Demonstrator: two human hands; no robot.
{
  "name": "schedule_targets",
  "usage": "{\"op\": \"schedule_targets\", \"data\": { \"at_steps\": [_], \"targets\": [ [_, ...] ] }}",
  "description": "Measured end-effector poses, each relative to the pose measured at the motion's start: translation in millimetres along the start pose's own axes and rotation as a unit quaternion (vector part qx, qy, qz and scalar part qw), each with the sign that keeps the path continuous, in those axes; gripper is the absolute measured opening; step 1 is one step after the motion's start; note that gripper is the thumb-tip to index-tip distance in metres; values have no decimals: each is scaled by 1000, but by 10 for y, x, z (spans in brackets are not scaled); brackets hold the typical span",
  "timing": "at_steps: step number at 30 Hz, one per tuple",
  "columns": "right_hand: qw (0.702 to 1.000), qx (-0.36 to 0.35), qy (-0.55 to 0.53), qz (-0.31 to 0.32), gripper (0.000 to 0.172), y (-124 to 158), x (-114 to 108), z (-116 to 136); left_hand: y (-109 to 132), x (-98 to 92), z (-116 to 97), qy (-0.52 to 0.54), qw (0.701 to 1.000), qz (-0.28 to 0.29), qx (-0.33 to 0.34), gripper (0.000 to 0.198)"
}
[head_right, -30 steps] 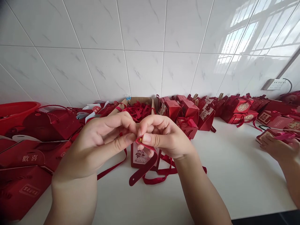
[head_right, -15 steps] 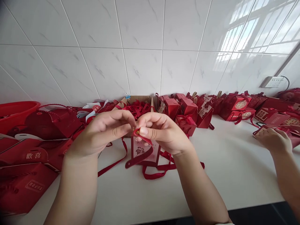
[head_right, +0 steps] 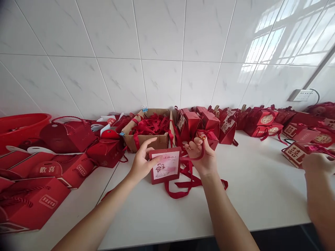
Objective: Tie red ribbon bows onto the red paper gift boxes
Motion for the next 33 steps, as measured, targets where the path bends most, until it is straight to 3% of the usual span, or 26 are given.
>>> {"op": "schedule_targets", "data": {
  "at_steps": [4,7,10,14,22,33],
  "targets": [
    [999,8,33,-2,14,55,-120,-90,27,36,69,-16,999,-33,12,16],
    [983,11,177,42,12,111,-87,-186,49,64,70,-22,998,-56,20,16],
    [936,11,331,122,7,179,12,-279,86,100,36,6,999,-47,17,16],
    [889,-9,417,191,6,240,102,-355,147,129,1,64,998,-17,7,15],
    [869,-69,456,181,8,239,51,-418,158,104,49,34,997,-63,12,16],
    [849,-95,498,146,9,255,6,-499,166,102,47,-17,998,-59,17,17]
  ]
}}
Point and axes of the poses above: each hand's wrist, its own y-axis away from the middle knuckle, its own x-axis out of the palm, z = x × y, the point moved 2 cm from there along -y, towards the middle knuckle, and after that the axes turned 15 degrees about -y, right-handed, at the moved point
